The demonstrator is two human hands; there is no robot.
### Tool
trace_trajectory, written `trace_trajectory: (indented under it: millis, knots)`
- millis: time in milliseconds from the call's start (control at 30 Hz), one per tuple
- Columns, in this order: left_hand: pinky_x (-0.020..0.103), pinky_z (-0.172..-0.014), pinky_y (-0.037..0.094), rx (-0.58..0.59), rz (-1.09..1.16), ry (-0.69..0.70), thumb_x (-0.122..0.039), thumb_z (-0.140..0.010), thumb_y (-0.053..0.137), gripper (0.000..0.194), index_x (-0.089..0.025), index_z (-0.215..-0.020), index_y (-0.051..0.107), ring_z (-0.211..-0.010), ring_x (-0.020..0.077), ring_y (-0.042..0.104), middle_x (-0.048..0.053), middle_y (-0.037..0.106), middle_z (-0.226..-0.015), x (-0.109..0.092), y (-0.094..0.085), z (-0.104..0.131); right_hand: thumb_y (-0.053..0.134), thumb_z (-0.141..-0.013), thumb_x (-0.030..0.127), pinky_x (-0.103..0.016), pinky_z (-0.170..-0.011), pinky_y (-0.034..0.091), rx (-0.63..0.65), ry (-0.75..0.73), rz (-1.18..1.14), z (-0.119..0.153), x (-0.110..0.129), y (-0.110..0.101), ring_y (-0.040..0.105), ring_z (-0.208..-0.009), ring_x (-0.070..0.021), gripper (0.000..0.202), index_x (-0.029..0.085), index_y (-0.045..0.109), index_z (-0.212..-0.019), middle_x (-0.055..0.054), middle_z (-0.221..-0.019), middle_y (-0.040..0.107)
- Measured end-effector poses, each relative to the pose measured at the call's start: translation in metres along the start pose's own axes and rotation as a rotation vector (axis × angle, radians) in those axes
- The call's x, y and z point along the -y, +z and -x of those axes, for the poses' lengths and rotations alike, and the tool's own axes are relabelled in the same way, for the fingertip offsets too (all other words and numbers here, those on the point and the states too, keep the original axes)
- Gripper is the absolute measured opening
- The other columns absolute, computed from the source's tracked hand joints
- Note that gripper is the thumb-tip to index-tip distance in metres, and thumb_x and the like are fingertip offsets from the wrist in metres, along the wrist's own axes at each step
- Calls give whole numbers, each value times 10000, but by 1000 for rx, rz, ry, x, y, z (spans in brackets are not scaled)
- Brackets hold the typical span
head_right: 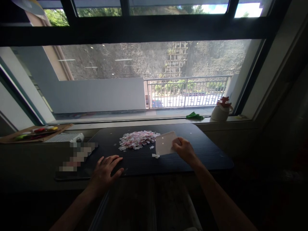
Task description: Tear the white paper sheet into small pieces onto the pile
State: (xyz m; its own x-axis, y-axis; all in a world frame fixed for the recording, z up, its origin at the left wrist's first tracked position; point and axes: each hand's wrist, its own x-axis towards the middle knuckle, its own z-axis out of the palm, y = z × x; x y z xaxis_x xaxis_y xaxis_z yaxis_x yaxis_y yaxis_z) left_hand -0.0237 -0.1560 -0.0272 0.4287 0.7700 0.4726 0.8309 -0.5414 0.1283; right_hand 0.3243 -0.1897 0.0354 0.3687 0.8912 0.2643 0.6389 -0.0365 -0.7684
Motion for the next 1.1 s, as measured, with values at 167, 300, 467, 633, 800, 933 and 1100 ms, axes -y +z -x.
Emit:
trace_trajectory:
  millis: [167,300,467,633,800,933,1100]
  knots:
    - [554,-1073,231,14,-3,-6,-472,-841,455,411,-256,-1165,587,-1147,262,515,74,601,-1212,-1,-1,0,513,-699,294,-250,-522,398,-70,51,-18,-3,-6,-7,561,-613,-164,165,181,614,-763,-26,-669,625]
    - [549,-1068,239,16,-10,-13,-478,-840,455,412,-260,-1167,582,-1146,258,516,72,602,-1214,-1,-1,0,500,-740,346,-256,-537,425,-46,21,-80,-12,-3,3,589,-659,-180,220,171,606,-818,-60,-756,651]
    - [544,-1071,236,13,-20,-4,-470,-845,449,410,-256,-1168,581,-1149,256,514,72,599,-1219,-1,0,0,512,-708,266,-248,-529,395,-64,53,136,-10,-9,-10,564,-600,-163,125,186,607,-713,-35,-648,627]
    - [525,-1077,238,9,-37,8,-472,-845,453,414,-246,-1166,584,-1151,250,515,77,598,-1219,0,1,0,514,-688,272,-235,-491,416,91,127,20,5,-9,-34,552,-562,-147,180,171,637,-772,-24,-656,624]
    - [526,-1072,243,8,-56,11,-475,-854,437,413,-251,-1172,577,-1149,245,515,77,597,-1218,1,2,1,523,-686,268,-221,-516,429,90,79,-23,5,-2,-22,562,-597,-137,168,171,629,-774,-27,-703,642]
    - [530,-1074,231,16,-57,21,-473,-860,431,421,-243,-1185,569,-1162,249,505,81,588,-1232,1,1,1,533,-673,254,-215,-484,407,81,105,47,5,-11,-27,549,-574,-133,131,173,620,-729,-18,-647,615]
    - [535,-1068,237,24,-56,13,-470,-857,437,434,-227,-1189,571,-1159,256,509,87,590,-1229,1,2,0,551,-681,277,-221,-483,443,53,166,-117,7,-25,-40,572,-598,-142,171,176,635,-790,-30,-697,643]
